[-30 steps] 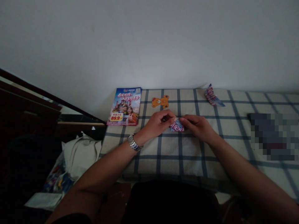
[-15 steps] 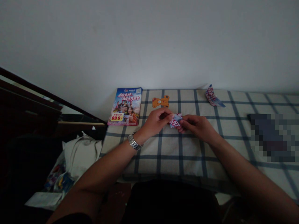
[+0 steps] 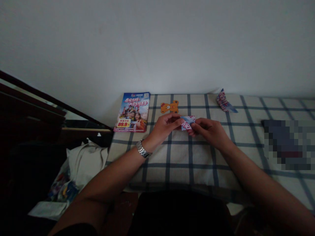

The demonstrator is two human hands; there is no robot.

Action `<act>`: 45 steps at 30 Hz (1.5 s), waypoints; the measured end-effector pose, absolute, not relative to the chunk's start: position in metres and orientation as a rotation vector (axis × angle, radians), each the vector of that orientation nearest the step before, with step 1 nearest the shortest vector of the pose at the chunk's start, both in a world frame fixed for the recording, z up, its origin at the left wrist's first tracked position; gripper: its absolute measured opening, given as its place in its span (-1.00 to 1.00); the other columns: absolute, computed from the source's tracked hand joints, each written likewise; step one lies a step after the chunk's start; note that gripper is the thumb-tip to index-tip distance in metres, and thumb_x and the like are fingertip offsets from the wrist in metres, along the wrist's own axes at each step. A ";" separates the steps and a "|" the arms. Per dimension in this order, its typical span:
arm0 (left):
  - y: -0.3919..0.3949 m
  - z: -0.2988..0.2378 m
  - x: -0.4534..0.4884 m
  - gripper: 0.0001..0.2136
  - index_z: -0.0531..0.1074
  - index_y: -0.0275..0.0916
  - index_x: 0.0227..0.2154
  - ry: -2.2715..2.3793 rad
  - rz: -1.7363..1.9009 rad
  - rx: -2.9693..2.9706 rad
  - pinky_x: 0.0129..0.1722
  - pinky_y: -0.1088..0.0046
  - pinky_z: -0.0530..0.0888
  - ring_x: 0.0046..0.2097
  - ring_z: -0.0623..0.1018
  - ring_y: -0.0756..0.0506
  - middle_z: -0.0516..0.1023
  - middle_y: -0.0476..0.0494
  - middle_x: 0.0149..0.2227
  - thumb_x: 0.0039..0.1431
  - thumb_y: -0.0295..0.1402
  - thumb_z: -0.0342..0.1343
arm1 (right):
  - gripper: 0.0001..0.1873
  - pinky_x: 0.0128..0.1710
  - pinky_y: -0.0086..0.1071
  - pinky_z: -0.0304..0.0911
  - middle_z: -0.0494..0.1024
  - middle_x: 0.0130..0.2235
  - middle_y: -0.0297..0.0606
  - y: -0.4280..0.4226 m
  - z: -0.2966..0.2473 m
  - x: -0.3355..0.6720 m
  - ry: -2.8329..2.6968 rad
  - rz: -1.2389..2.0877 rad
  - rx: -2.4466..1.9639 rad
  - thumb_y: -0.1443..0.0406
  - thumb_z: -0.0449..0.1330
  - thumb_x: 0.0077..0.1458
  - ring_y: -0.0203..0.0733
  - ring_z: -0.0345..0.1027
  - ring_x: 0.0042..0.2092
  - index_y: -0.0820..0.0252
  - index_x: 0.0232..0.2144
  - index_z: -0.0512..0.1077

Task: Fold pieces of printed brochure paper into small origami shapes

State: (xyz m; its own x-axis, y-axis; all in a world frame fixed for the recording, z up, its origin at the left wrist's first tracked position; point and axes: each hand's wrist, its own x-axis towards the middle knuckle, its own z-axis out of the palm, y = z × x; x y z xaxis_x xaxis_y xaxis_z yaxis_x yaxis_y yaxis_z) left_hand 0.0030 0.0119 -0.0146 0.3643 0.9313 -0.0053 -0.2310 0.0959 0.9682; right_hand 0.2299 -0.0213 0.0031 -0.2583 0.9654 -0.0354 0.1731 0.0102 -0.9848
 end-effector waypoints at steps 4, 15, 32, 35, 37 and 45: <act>0.011 -0.014 0.002 -0.66 0.56 -0.26 -0.25 0.814 1.017 1.190 -0.25 0.51 0.60 -0.27 0.62 0.00 0.62 -0.07 -0.30 0.19 -0.07 0.42 | -0.60 -0.19 -0.21 0.64 0.73 -0.33 -0.24 -0.022 0.004 0.229 -1.535 1.320 -1.207 -0.09 0.35 0.23 -0.12 0.65 -0.31 0.11 -0.28 0.59; 0.014 -0.011 -0.001 -0.66 0.51 -0.25 -0.31 0.846 1.044 1.481 -0.33 0.52 0.54 -0.36 0.59 0.01 0.61 -0.03 -0.38 0.25 -0.05 0.37 | -0.57 -0.19 -0.23 0.64 0.72 -0.33 -0.24 -0.021 0.004 0.225 -1.462 1.450 -1.196 -0.12 0.40 0.15 -0.12 0.65 -0.31 0.11 -0.31 0.57; 0.012 -0.012 -0.002 -0.66 0.54 -0.27 -0.25 0.864 0.899 1.526 -0.38 0.55 0.54 -0.39 0.64 0.01 0.65 -0.09 -0.32 0.32 -0.04 0.31 | -0.61 -0.17 -0.13 0.66 0.74 -0.31 -0.24 -0.022 0.003 0.226 -1.428 1.378 -1.217 -0.08 0.42 0.15 -0.08 0.66 -0.31 0.09 -0.27 0.60; 0.011 -0.008 -0.002 -0.66 0.50 -0.26 -0.30 0.859 0.917 1.530 -0.40 0.56 0.53 -0.42 0.62 0.02 0.62 -0.06 -0.37 0.30 -0.05 0.32 | -0.62 -0.17 -0.14 0.66 0.73 -0.32 -0.25 -0.023 0.001 0.226 -1.422 1.388 -1.217 -0.07 0.41 0.16 -0.08 0.66 -0.30 0.09 -0.28 0.59; 0.010 -0.007 -0.001 -0.65 0.49 -0.26 -0.31 0.847 0.927 1.534 -0.41 0.57 0.53 -0.43 0.62 0.03 0.62 -0.05 -0.38 0.29 -0.04 0.32 | -0.63 -0.17 -0.16 0.66 0.73 -0.32 -0.26 -0.023 0.000 0.226 -1.422 1.397 -1.209 -0.07 0.41 0.17 -0.09 0.66 -0.30 0.09 -0.29 0.59; 0.012 -0.011 -0.001 -0.65 0.55 -0.26 -0.21 0.859 0.912 1.561 -0.36 0.54 0.57 -0.36 0.66 -0.01 0.66 -0.09 -0.32 0.32 -0.01 0.29 | -0.58 -0.18 -0.14 0.67 0.74 -0.31 -0.23 -0.022 0.003 0.225 -1.411 1.358 -1.225 -0.11 0.42 0.14 -0.08 0.66 -0.31 0.10 -0.27 0.59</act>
